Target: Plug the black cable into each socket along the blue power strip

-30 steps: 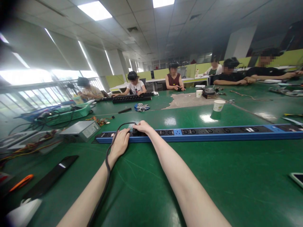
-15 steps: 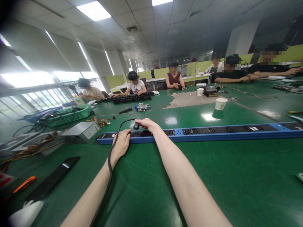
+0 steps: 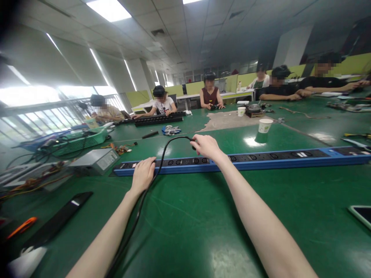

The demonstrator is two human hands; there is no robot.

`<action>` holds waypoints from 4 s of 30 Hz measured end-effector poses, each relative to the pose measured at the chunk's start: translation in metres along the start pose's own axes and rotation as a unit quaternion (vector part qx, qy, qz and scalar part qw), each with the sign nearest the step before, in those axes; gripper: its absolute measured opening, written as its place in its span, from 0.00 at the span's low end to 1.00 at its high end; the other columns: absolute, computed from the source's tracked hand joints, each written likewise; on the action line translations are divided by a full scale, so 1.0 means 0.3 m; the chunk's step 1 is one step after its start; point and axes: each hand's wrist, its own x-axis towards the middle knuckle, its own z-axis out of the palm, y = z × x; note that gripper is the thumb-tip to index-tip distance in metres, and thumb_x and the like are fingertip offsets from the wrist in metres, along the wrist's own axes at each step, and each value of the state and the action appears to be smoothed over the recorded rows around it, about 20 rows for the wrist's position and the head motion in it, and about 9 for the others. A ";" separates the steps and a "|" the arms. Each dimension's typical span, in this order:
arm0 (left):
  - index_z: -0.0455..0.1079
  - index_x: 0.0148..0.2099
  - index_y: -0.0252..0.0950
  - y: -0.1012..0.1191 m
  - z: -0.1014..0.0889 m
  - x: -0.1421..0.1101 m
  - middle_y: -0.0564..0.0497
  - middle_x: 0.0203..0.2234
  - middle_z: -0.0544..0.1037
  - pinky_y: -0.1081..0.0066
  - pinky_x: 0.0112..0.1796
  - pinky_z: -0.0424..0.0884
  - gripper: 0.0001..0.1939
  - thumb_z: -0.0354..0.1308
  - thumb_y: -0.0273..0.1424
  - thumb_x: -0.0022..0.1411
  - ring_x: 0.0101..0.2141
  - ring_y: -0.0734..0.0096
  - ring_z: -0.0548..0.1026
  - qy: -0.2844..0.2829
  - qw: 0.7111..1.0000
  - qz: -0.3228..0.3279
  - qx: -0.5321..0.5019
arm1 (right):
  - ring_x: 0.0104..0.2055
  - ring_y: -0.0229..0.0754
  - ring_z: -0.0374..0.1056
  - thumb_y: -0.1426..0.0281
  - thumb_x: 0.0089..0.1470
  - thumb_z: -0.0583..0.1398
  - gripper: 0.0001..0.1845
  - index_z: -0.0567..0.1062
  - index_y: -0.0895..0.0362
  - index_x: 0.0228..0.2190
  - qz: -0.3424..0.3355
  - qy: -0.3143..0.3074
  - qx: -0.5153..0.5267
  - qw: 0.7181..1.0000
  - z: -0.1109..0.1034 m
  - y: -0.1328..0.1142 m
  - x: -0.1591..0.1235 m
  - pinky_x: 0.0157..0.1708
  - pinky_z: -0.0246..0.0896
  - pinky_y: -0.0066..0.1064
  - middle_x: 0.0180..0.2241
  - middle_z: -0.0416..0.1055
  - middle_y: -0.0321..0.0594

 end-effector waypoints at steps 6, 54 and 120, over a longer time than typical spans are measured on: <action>0.69 0.63 0.41 0.009 -0.001 0.005 0.43 0.60 0.76 0.50 0.64 0.59 0.23 0.42 0.40 0.76 0.61 0.54 0.71 -0.005 1.000 -0.003 0.010 | 0.39 0.37 0.75 0.74 0.63 0.53 0.16 0.75 0.56 0.49 0.079 0.013 0.246 0.966 -0.194 0.042 -0.029 0.40 0.68 0.29 0.42 0.80 0.45; 0.69 0.63 0.38 0.039 0.007 0.005 0.43 0.59 0.76 0.54 0.62 0.60 0.23 0.40 0.38 0.76 0.60 0.55 0.70 -0.024 0.998 -0.010 0.064 | 0.44 0.51 0.78 0.72 0.64 0.56 0.16 0.69 0.61 0.53 0.037 -0.024 -0.253 0.967 0.207 -0.270 -0.199 0.43 0.70 0.36 0.41 0.79 0.54; 0.70 0.49 0.45 0.849 -0.284 -0.051 0.48 0.45 0.78 0.66 0.45 0.71 0.13 0.44 0.37 0.76 0.43 0.64 0.77 -0.360 0.907 0.092 -0.199 | 0.44 0.51 0.76 0.64 0.66 0.54 0.15 0.70 0.53 0.51 0.092 -0.046 -0.292 0.951 -0.102 0.053 -0.295 0.41 0.61 0.33 0.40 0.78 0.48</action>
